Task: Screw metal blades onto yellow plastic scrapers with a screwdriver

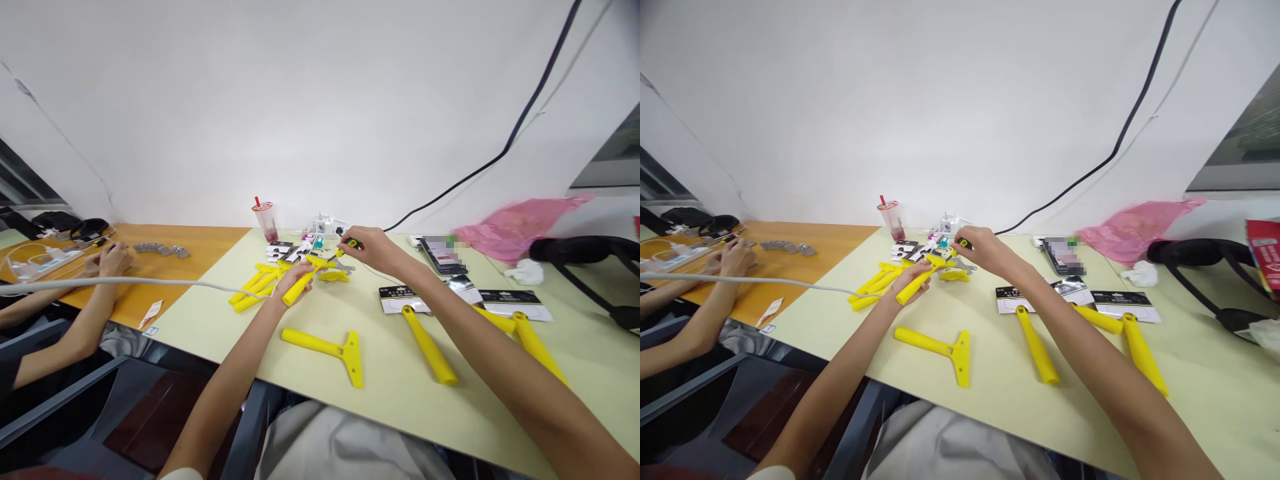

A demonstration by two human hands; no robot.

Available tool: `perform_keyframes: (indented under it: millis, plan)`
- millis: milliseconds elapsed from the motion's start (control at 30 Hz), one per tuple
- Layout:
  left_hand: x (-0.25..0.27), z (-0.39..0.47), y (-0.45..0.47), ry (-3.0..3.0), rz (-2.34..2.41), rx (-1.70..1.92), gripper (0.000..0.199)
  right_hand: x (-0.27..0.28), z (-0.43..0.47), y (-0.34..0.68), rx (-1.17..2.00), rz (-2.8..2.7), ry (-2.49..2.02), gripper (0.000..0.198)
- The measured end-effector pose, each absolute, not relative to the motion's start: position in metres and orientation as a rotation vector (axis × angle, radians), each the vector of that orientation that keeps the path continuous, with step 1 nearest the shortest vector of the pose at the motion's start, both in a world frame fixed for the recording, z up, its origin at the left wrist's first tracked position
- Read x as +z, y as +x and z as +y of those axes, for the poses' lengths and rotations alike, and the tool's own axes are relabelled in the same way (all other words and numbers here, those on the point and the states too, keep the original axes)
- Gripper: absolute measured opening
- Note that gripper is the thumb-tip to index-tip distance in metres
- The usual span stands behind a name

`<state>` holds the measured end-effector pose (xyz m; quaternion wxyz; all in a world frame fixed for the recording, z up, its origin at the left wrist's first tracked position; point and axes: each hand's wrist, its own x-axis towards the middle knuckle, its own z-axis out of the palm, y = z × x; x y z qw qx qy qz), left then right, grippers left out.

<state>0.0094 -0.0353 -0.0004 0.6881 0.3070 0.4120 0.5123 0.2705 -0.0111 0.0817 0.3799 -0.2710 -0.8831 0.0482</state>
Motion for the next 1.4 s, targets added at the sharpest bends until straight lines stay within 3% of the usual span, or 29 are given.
perform_keyframes:
  millis: [1400]
  plan:
    - [0.002,-0.0372,0.008,0.671,0.744,1.152,0.049,0.0908,-0.0115,0.2767,0.132,-2.221,-0.731,0.022]
